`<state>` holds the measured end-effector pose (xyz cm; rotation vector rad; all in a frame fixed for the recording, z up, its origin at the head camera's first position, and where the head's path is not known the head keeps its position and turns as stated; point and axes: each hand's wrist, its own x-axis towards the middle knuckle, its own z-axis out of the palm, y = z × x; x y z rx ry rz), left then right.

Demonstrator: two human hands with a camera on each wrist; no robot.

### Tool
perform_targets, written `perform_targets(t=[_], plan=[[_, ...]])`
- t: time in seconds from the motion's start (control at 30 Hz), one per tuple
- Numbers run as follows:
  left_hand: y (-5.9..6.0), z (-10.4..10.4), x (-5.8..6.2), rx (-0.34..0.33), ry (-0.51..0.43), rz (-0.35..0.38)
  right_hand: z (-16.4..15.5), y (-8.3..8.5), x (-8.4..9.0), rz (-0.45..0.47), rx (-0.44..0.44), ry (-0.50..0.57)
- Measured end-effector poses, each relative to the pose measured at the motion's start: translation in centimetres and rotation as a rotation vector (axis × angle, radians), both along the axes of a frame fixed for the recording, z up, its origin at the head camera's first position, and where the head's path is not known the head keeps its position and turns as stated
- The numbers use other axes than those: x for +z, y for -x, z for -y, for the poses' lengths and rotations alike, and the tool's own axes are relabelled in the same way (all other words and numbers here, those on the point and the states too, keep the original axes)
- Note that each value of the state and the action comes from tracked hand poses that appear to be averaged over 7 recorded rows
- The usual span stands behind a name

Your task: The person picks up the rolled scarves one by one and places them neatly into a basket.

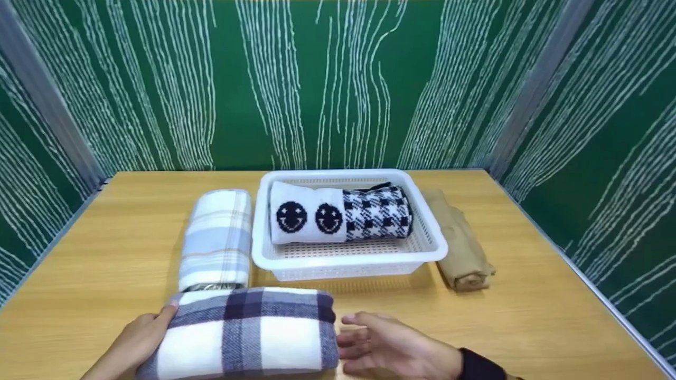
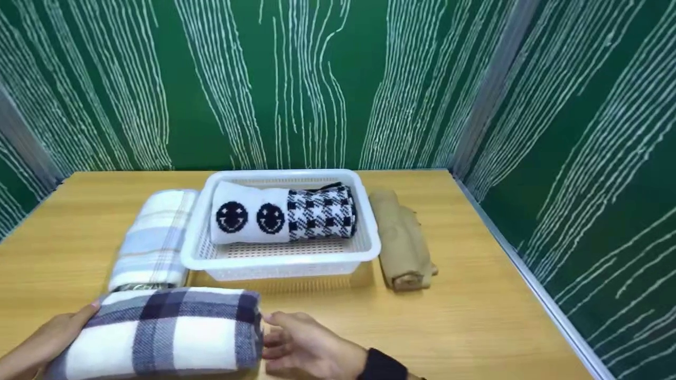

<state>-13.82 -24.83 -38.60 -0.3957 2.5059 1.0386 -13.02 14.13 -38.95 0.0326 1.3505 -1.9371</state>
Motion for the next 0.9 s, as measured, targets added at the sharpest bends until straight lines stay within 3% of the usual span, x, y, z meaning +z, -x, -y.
perform_targets(t=[0.2, 0.37, 0.57, 0.9], plan=[[-0.1, -0.2, -0.1, 0.051, -0.185, 0.026, 1.4, 0.8, -0.3, -0.027, -0.014, 0.013], [-0.3, -0.6, -0.3, 0.076, -0.221, 0.003, 2.5, 1.3, -0.6, -0.037, 0.012, 0.009], [-0.9, -0.8, -0.6, 0.148, -0.336, -0.023, 3.2, 1.7, -0.6, -0.040, 0.055, 0.040], [-2.2, -2.4, -0.8, 0.237, -0.428, -0.040, 2.1, 1.3, -1.0, -0.013, -0.009, 0.023]])
